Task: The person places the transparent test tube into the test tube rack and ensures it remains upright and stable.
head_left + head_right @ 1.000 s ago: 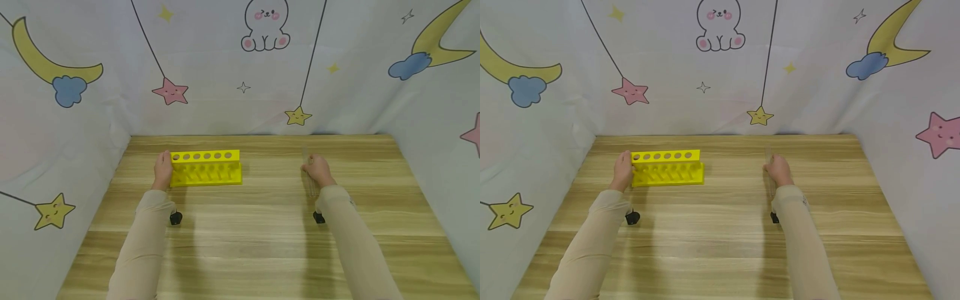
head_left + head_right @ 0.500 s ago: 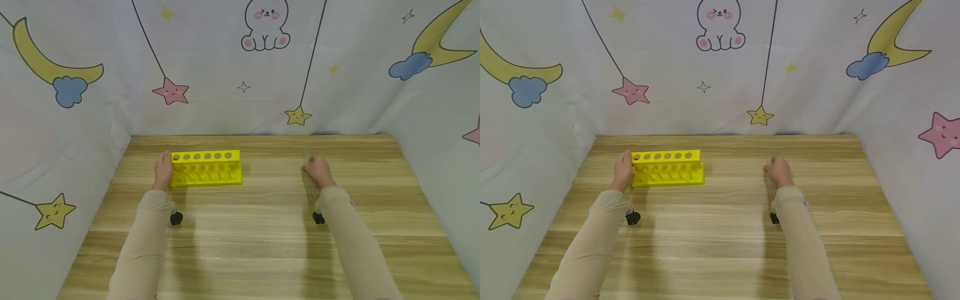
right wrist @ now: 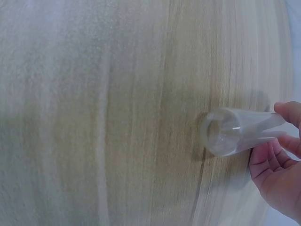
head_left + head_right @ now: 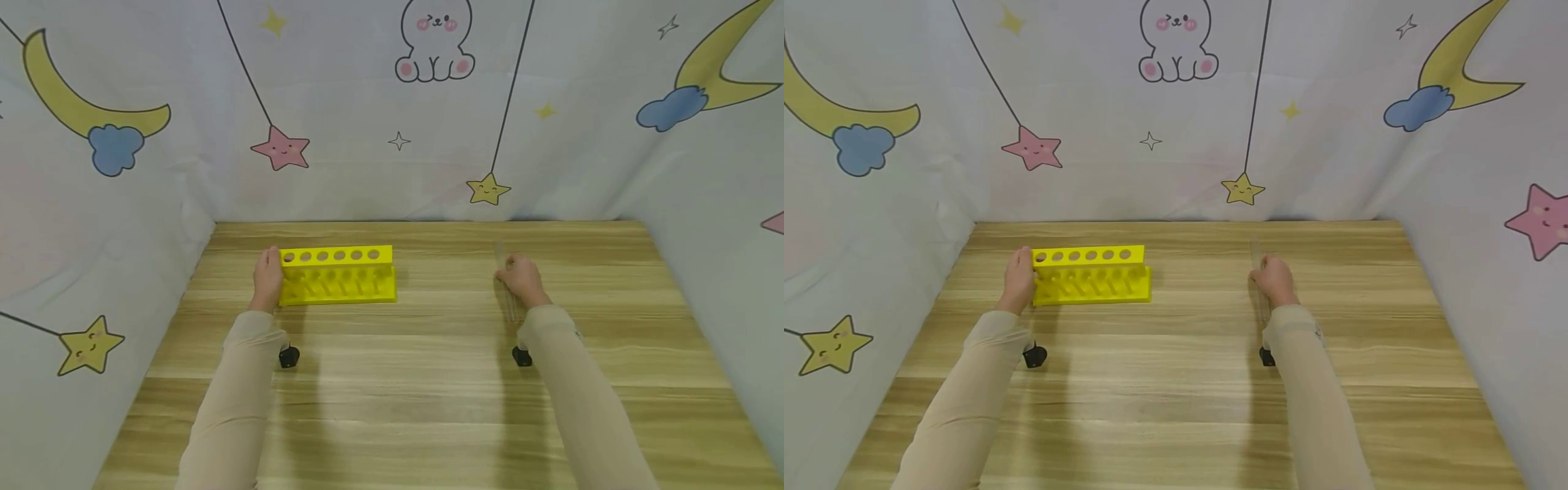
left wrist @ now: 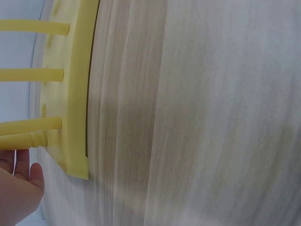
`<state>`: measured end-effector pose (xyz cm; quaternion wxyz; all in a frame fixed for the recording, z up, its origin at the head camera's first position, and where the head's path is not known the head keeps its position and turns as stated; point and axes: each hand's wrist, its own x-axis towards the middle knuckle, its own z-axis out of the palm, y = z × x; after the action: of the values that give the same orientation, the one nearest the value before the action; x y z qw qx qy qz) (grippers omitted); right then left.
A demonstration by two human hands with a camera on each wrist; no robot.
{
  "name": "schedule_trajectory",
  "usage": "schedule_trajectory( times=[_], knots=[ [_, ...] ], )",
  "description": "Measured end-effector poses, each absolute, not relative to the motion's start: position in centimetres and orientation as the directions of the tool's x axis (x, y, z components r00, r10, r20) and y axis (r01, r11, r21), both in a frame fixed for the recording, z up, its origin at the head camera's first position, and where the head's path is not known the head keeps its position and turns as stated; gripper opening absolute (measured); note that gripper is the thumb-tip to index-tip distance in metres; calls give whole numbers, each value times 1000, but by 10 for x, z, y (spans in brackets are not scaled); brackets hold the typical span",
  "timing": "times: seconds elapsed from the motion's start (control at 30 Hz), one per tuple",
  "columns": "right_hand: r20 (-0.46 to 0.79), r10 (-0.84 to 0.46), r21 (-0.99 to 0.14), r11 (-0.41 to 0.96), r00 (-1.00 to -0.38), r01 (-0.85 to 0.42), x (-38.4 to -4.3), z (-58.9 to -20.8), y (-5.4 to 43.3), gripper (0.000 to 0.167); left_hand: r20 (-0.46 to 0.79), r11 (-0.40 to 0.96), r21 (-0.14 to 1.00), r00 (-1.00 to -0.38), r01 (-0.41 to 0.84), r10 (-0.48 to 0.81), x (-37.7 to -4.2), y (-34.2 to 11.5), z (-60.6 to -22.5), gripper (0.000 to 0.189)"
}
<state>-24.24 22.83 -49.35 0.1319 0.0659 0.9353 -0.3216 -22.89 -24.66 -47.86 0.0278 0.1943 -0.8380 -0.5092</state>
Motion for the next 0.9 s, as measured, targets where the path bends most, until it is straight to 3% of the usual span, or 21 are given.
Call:
schedule_trajectory(
  times=[0.3, 0.9],
  knots=[
    [-290, 22, -605, 771, -957, 201, -241, -493, 231, 50, -150, 395, 869, -918, -300, -366, -229, -246, -477, 36],
    [-290, 35, -645, 731, -956, 222, -241, -484, 231, 50, -150, 414, 860, -922, -299, -356, -229, -246, -478, 44]
  ],
)
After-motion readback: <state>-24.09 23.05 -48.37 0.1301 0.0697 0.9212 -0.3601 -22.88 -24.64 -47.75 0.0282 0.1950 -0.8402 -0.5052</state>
